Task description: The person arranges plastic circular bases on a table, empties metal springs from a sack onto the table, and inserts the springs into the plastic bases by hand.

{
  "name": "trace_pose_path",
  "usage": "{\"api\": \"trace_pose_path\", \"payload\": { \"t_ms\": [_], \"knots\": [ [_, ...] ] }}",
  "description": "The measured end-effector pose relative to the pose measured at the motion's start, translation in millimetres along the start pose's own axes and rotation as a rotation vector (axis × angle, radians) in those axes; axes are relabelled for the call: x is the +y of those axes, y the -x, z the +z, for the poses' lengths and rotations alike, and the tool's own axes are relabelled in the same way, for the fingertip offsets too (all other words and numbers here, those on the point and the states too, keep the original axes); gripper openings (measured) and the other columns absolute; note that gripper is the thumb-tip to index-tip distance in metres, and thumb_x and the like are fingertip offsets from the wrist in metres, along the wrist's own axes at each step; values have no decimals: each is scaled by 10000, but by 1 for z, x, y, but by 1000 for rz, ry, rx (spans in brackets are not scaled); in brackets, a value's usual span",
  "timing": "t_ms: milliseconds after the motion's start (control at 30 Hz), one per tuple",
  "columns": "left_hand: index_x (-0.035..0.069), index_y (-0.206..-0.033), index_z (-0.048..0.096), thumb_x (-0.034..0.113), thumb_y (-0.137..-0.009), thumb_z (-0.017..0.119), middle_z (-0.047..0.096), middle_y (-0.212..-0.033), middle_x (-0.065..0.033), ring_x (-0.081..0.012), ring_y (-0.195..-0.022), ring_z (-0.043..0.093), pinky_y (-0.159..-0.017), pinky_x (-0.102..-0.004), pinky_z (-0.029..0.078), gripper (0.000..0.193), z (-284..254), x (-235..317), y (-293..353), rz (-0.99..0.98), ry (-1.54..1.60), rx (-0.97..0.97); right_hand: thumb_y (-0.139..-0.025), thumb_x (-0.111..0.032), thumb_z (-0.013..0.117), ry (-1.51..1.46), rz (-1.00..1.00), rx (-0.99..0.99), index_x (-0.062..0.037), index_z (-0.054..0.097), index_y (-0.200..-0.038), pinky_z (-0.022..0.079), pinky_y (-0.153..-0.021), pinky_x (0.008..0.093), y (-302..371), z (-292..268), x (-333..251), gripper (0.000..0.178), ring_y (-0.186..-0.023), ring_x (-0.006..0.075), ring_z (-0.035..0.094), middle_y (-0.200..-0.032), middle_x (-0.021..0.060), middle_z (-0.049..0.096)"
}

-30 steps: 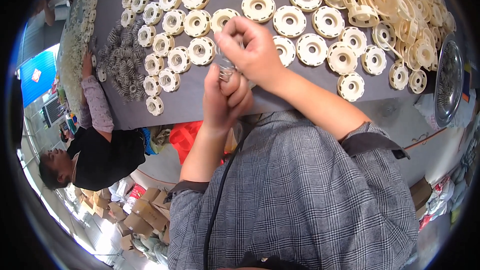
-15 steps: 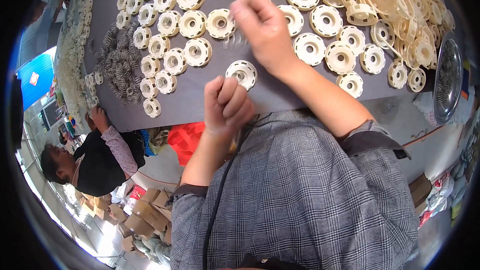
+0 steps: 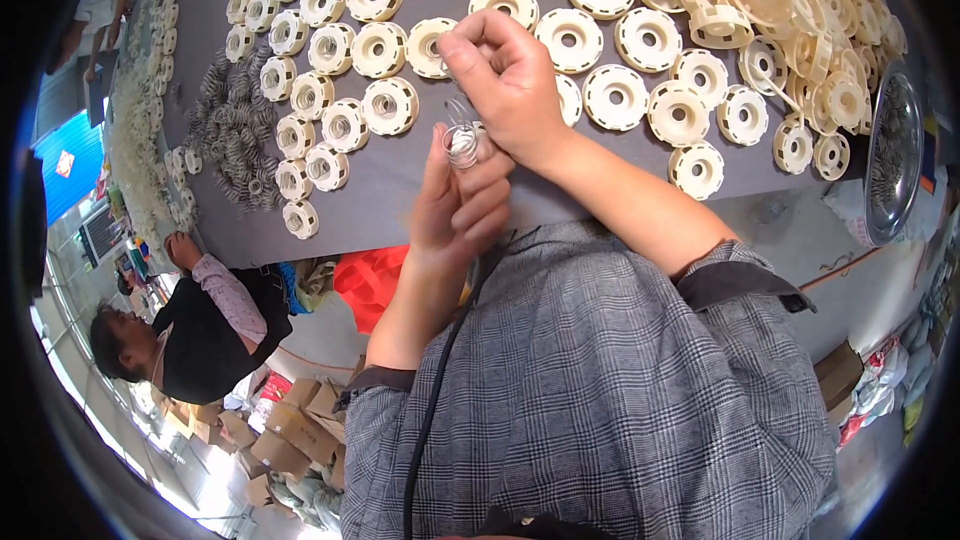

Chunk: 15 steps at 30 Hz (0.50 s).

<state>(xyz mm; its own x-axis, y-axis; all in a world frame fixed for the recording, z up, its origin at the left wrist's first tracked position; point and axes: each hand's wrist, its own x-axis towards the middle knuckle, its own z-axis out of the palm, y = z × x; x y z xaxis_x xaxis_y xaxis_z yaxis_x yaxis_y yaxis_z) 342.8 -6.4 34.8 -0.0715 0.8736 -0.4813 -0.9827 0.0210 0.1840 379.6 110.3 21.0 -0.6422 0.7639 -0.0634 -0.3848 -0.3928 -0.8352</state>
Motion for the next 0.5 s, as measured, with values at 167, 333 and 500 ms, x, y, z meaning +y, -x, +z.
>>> {"api": "trace_pose_path", "payload": {
  "t_ms": [167, 333, 500],
  "knots": [
    [101, -664, 400, 482, -917, 292, 436, -554, -11, -107, -336, 352, -273, -219, 268, 470, -14, -5, -10, -360, 462, -639, -843, -129, 559, 337, -370, -158, -34, 519, -831, 326, -505, 173, -14, -5, 5, 104, -557, 25, 388, -662, -51, 462],
    [65, -720, 472, 458, -924, 290, 488, -583, -66, -143, -405, 446, -370, -232, 367, 478, -15, -4, 0, -307, -82, -142, -875, -183, 536, 95, -152, 26, -49, 523, -836, 317, -507, 166, -33, -21, -18, 139, -581, 4, 384, -680, -56, 467],
    [31, -972, 502, 69, -833, 576, 569, -889, -79, -164, -768, 577, -701, -260, 482, 162, -27, 70, -19, 551, -505, 297, -901, -265, 452, 211, -104, -41, -78, 496, -819, 316, -479, 178, -18, -21, -17, 210, -558, 40, 401, -658, -12, 460]
  ]
}}
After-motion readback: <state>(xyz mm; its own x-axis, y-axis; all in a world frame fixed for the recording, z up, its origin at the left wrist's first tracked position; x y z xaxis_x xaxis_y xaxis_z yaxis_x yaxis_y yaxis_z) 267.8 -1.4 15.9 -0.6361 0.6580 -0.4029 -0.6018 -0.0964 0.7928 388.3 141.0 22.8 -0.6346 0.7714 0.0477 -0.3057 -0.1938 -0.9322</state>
